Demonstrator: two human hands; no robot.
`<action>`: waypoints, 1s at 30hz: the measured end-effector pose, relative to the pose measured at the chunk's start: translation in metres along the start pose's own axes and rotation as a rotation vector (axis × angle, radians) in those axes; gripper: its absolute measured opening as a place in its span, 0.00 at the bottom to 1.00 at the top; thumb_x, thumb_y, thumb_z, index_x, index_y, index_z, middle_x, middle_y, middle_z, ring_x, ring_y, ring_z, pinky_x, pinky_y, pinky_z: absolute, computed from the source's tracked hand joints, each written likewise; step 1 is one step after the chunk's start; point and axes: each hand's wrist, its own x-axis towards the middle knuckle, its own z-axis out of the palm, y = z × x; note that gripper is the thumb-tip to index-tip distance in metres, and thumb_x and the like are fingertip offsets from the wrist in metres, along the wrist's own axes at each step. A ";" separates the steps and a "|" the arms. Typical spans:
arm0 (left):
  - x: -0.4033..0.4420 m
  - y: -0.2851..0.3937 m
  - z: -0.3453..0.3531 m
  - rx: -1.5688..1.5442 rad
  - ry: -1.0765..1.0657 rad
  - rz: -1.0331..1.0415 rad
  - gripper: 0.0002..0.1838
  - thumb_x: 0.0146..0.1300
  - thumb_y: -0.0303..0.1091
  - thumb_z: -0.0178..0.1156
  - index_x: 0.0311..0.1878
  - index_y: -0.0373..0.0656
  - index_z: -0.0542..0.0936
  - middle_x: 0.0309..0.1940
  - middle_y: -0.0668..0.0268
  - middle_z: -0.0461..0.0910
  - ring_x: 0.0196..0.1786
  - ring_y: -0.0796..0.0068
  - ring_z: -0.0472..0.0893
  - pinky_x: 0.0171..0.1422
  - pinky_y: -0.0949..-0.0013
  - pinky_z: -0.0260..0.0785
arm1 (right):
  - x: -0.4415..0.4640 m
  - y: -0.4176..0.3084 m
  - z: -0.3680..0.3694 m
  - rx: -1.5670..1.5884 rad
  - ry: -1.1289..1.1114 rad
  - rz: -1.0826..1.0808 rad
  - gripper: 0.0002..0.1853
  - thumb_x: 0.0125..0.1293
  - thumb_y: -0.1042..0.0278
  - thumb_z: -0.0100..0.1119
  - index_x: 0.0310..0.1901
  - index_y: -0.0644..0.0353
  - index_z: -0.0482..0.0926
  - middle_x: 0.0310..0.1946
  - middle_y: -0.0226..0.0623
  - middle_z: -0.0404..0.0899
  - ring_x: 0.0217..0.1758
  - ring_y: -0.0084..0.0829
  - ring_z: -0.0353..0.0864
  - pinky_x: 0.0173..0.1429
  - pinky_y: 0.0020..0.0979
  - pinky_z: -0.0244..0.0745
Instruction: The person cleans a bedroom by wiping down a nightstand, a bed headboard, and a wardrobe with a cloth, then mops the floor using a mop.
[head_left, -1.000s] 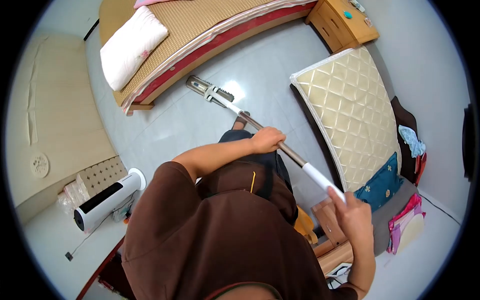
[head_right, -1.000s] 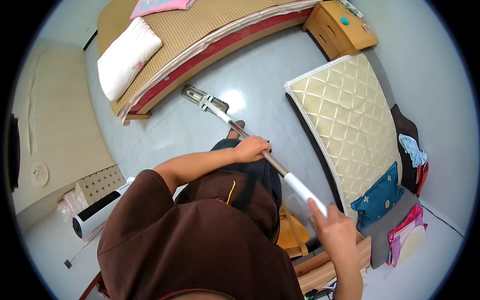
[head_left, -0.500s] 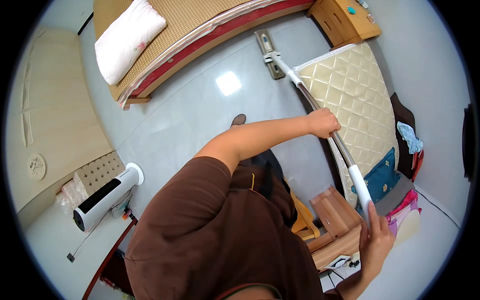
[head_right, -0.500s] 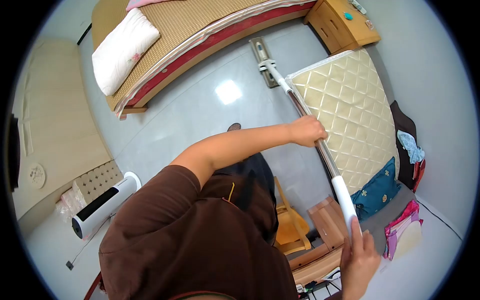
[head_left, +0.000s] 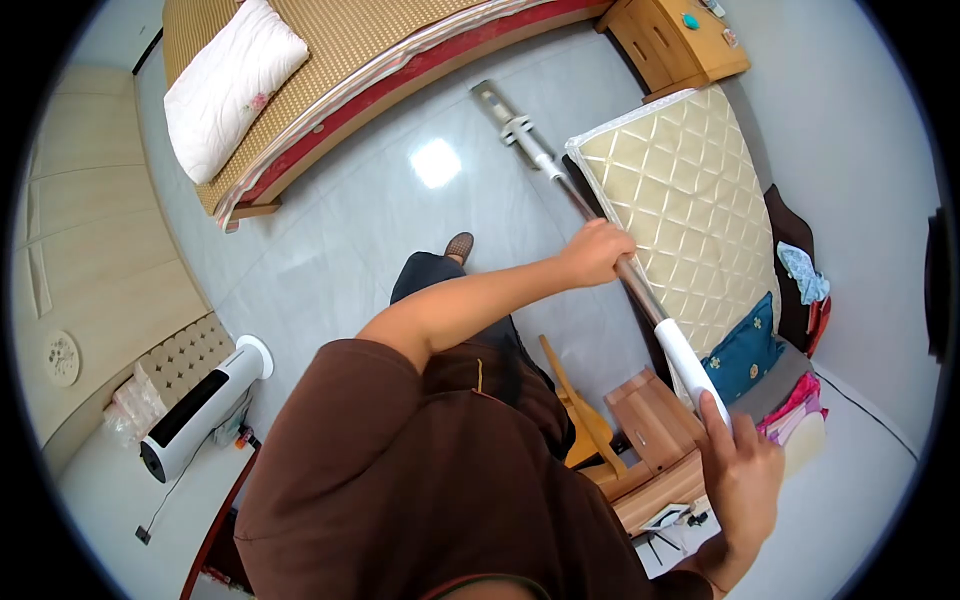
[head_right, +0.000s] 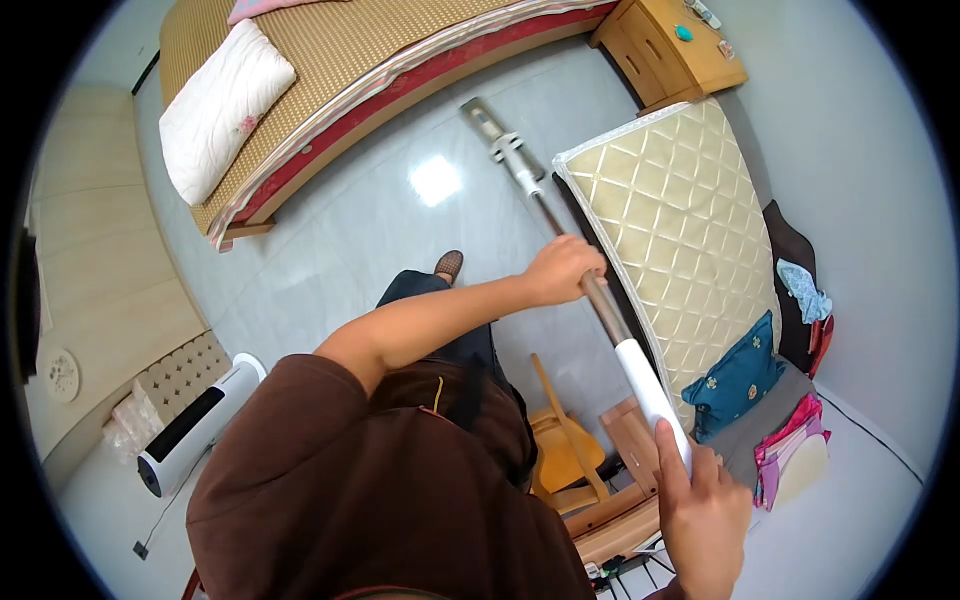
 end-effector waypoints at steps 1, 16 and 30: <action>-0.014 0.008 -0.007 -0.005 0.077 -0.006 0.07 0.53 0.32 0.69 0.32 0.48 0.80 0.29 0.66 0.80 0.43 0.60 0.79 0.53 0.59 0.66 | -0.001 -0.001 -0.013 0.020 0.008 -0.016 0.34 0.49 0.73 0.72 0.62 0.49 0.79 0.28 0.36 0.74 0.24 0.37 0.77 0.26 0.37 0.71; -0.141 -0.014 -0.059 0.211 -0.075 -0.194 0.06 0.48 0.29 0.66 0.29 0.46 0.79 0.20 0.61 0.78 0.31 0.54 0.81 0.39 0.52 0.70 | 0.040 0.009 0.049 0.345 0.172 -0.173 0.24 0.53 0.70 0.70 0.55 0.47 0.84 0.24 0.38 0.76 0.23 0.41 0.78 0.29 0.39 0.72; 0.010 0.004 -0.043 0.080 -0.085 0.081 0.05 0.44 0.27 0.65 0.27 0.44 0.80 0.23 0.58 0.79 0.32 0.52 0.81 0.36 0.52 0.72 | -0.003 0.012 -0.016 0.194 0.106 0.048 0.34 0.48 0.81 0.70 0.62 0.54 0.79 0.32 0.46 0.80 0.30 0.47 0.80 0.36 0.40 0.75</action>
